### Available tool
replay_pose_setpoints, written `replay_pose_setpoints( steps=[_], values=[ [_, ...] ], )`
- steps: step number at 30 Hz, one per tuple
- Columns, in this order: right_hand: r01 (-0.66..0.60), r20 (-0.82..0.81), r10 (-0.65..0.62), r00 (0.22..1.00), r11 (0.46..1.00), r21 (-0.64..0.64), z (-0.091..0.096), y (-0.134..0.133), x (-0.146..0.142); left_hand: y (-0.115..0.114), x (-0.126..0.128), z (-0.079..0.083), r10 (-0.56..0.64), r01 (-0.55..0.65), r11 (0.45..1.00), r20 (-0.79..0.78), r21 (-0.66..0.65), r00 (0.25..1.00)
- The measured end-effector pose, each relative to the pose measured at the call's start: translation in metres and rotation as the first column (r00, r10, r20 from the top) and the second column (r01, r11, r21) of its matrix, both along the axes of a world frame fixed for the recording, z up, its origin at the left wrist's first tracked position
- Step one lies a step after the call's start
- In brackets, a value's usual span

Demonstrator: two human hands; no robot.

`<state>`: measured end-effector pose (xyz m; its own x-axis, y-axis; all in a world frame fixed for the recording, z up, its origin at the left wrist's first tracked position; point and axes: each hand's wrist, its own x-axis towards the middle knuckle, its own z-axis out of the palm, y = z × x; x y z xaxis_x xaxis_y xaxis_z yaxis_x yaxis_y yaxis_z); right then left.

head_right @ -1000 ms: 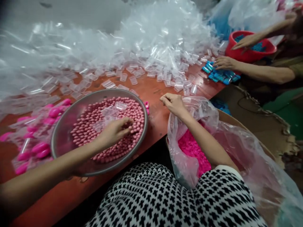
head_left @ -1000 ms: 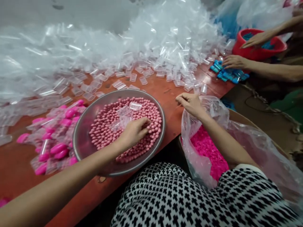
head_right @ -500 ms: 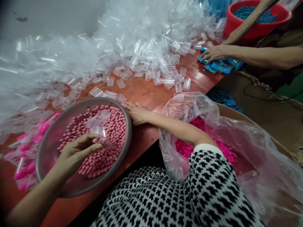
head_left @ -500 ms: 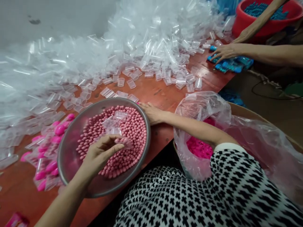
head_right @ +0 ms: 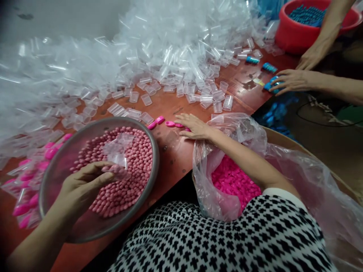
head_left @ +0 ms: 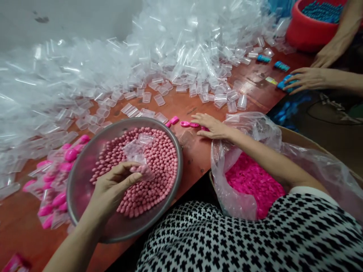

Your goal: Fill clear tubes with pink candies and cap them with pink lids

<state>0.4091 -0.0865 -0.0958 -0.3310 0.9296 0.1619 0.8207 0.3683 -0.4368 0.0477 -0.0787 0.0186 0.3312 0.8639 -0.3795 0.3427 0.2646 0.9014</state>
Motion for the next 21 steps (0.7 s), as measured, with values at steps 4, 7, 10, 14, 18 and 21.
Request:
replay_pose_setpoints(
  steps=[4, 7, 10, 14, 18, 21],
  values=[
    [0.064, -0.019, -0.062, 0.998, 0.991, 0.121, 0.006, 0.029, -0.03, -0.004, 0.004, 0.003, 0.035, -0.035, 0.999, 0.007, 0.021, 0.999],
    [-0.076, 0.119, 0.066, 0.991, 0.994, 0.08, 0.005, 0.062, -0.075, -0.007, 0.007, 0.004, 0.069, -0.069, 0.997, -0.007, 0.045, 0.998],
    [-0.129, 0.187, 0.12, 0.975, 0.991, 0.037, -0.002, 0.083, -0.105, -0.008, 0.005, 0.005, 0.082, -0.082, 0.996, -0.002, 0.031, 0.997],
    [-0.179, 0.192, 0.164, 0.968, 0.982, 0.063, -0.01, 0.079, -0.092, -0.004, -0.003, 0.003, 0.059, -0.06, 0.998, 0.047, 0.017, 0.997],
    [-0.335, 0.069, 0.332, 0.941, 0.941, 0.045, -0.008, 0.05, -0.043, 0.001, -0.011, -0.005, 0.018, -0.019, 0.999, 0.061, 0.026, 0.998],
    [-0.229, -0.134, 0.236, 0.963, 0.971, 0.066, 0.0, 0.029, -0.012, 0.001, -0.015, -0.011, 0.027, -0.032, 0.998, 0.082, 0.056, 0.996]
  ],
)
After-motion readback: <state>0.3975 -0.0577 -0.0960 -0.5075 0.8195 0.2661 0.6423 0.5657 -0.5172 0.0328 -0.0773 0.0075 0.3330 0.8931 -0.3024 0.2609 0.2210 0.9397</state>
